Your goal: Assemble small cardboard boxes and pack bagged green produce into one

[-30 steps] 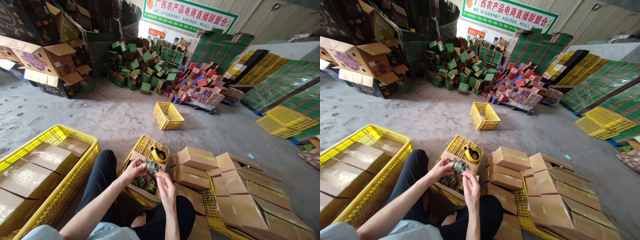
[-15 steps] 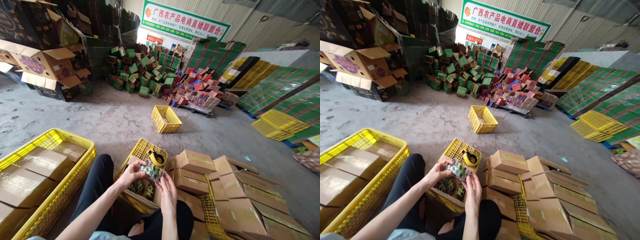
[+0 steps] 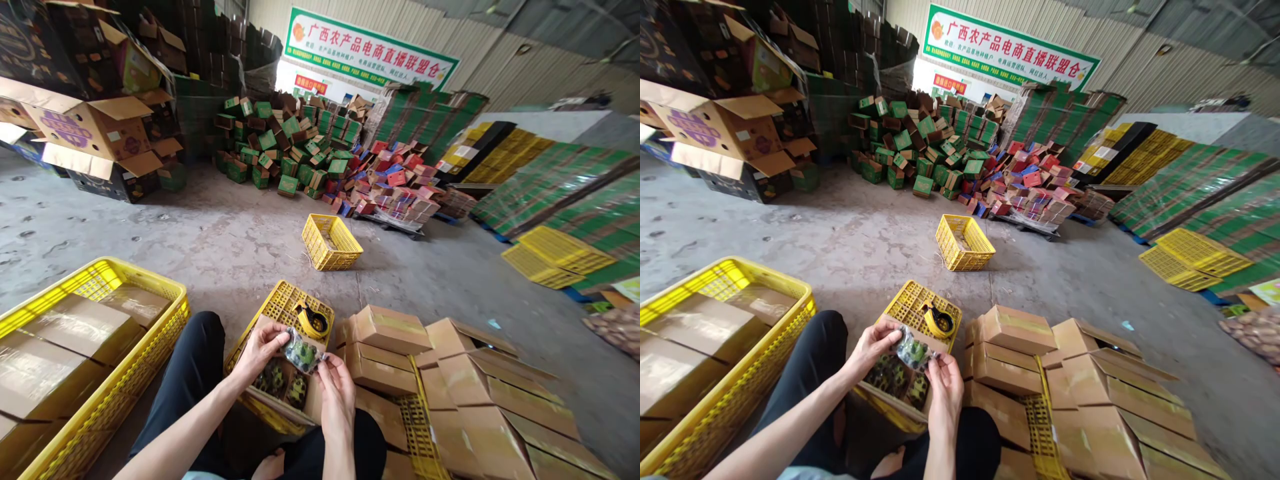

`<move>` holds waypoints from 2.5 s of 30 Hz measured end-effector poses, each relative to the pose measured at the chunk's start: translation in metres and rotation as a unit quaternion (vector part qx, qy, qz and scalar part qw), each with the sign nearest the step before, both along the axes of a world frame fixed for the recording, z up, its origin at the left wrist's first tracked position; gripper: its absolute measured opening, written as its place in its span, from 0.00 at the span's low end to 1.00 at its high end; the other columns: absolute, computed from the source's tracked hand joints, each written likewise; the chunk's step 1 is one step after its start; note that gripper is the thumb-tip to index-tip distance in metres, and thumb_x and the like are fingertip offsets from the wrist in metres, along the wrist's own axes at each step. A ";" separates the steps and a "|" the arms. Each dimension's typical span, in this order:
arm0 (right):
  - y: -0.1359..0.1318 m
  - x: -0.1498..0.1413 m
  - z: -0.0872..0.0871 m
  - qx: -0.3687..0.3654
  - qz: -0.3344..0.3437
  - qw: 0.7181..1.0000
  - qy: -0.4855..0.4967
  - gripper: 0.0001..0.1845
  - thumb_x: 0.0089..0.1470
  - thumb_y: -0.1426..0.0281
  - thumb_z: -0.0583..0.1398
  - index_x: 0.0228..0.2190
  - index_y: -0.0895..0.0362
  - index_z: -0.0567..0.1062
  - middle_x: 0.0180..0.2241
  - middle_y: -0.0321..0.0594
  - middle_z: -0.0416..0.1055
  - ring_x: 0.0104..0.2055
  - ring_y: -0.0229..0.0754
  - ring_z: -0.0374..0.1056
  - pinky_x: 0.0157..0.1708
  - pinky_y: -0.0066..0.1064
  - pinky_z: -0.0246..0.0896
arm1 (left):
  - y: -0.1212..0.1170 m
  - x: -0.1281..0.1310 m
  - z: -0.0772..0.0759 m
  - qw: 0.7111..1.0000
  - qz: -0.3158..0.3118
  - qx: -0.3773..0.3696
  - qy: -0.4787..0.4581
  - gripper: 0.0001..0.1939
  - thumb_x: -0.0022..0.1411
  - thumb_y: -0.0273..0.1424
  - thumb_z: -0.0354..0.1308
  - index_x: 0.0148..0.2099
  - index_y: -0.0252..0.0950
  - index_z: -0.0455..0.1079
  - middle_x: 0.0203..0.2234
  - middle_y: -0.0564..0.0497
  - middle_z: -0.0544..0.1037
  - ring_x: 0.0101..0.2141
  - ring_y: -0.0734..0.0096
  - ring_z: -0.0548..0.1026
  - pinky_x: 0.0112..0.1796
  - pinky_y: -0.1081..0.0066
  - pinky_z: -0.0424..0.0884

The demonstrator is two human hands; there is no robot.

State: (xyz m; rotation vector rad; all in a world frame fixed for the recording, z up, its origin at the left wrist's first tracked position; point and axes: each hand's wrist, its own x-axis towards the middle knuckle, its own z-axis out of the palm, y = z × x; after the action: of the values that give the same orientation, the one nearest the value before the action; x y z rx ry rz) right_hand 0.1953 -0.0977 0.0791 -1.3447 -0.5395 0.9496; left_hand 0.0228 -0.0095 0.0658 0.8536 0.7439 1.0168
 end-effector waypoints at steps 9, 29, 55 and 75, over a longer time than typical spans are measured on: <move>0.001 0.000 0.004 0.002 -0.001 1.000 0.029 0.21 0.41 0.56 0.76 0.34 0.51 0.79 0.38 0.39 0.82 0.43 0.48 0.78 0.42 0.35 0.73 | 0.002 0.001 -0.008 0.995 0.071 0.050 0.048 0.27 0.55 0.55 0.69 0.34 0.32 0.80 0.26 0.51 0.78 0.26 0.73 0.70 0.29 0.75 0.64; 0.002 0.005 -0.008 0.031 -0.010 0.994 0.109 0.21 0.41 0.57 0.77 0.33 0.50 0.78 0.37 0.35 0.82 0.39 0.44 0.78 0.39 0.34 0.75 | 0.006 0.002 0.009 0.996 0.076 -0.005 0.048 0.28 0.51 0.55 0.71 0.30 0.32 0.76 0.18 0.56 0.69 0.20 0.81 0.59 0.23 0.77 0.55; -0.008 -0.002 0.024 0.169 0.066 0.983 0.014 0.12 0.47 0.62 0.72 0.26 0.53 0.77 0.52 0.45 0.78 0.67 0.61 0.62 0.63 0.54 0.61 | -0.001 -0.013 0.022 0.952 -0.144 -0.220 -0.158 0.30 0.58 0.54 0.70 0.52 0.37 0.71 0.41 0.44 0.80 0.36 0.64 0.82 0.39 0.64 0.80; -0.004 -0.014 0.000 0.028 0.033 0.993 0.113 0.31 0.47 0.54 0.74 0.51 0.52 0.81 0.51 0.47 0.81 0.53 0.56 0.78 0.49 0.46 0.77 | -0.011 -0.007 0.031 0.982 -0.078 -0.056 -0.165 0.52 0.51 0.32 0.78 0.73 0.44 0.58 0.58 0.38 0.77 0.50 0.54 0.80 0.47 0.65 0.75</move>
State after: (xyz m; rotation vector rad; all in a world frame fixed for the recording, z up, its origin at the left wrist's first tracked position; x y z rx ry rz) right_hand 0.1813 -0.1020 0.0793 -1.1573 -0.4352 1.1163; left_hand 0.0162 -0.0201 0.0964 0.6160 0.4398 0.9363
